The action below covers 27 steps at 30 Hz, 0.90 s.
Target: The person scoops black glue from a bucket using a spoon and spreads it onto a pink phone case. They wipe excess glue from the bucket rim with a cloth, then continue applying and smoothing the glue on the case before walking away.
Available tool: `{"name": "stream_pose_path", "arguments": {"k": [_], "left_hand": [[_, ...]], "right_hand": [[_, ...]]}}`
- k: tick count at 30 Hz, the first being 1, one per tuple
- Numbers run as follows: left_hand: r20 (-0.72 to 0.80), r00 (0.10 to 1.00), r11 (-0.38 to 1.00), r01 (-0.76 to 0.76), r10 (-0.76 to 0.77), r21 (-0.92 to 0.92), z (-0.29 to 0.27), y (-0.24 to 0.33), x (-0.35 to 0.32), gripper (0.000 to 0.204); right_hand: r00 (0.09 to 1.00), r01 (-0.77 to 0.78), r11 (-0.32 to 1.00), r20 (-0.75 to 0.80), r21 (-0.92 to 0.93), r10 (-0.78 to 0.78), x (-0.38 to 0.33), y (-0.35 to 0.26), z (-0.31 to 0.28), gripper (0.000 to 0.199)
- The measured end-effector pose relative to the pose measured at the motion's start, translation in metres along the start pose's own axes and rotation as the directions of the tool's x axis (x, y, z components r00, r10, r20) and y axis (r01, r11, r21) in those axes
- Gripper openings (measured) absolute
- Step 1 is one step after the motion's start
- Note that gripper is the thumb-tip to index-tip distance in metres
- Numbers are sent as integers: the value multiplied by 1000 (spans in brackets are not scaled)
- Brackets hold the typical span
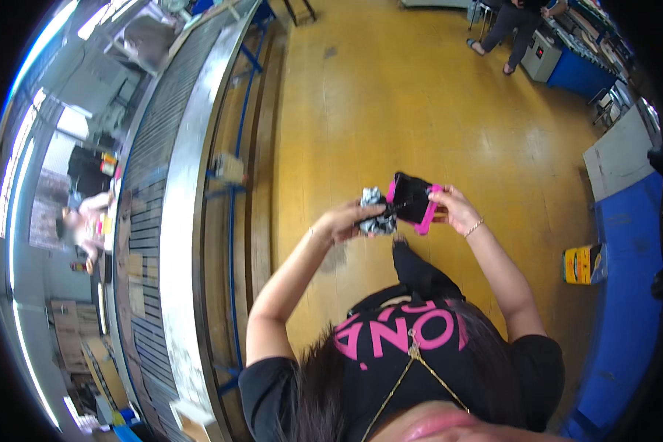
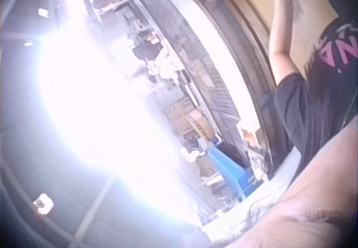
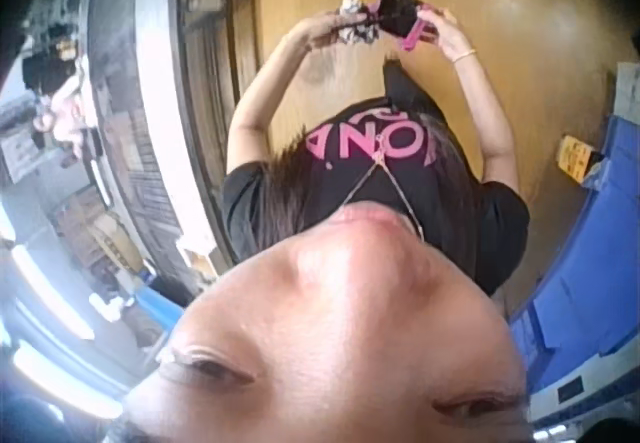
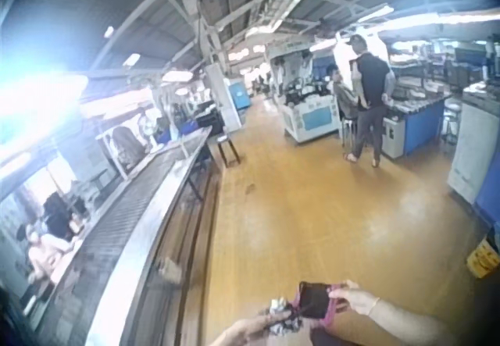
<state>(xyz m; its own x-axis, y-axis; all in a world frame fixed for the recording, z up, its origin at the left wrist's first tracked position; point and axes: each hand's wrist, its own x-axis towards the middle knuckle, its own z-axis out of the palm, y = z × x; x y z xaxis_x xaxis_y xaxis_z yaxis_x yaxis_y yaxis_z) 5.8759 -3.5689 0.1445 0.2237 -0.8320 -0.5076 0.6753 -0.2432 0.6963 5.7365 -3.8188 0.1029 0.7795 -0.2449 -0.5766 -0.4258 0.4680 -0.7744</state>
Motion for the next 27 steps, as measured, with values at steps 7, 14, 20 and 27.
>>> {"name": "stream_pose_path", "arguments": {"k": [7,14,20,27], "left_hand": [[-39,999,999,4,-6,-52,-144,218,147,31],[-18,998,998,-54,55,22,-292,435,288,30],[-2,1000,1000,-1,1,0,-386,618,433,29],[82,997,1000,-10,8,24,-508,818,648,23]], "right_hand": [[998,-1,996,56,-88,6,244,-196,49,44],[996,2,999,87,-49,3,496,-350,92,49],[999,-34,997,42,68,31,691,-483,98,50],[999,38,998,-13,49,-37,940,-648,78,48]]}}
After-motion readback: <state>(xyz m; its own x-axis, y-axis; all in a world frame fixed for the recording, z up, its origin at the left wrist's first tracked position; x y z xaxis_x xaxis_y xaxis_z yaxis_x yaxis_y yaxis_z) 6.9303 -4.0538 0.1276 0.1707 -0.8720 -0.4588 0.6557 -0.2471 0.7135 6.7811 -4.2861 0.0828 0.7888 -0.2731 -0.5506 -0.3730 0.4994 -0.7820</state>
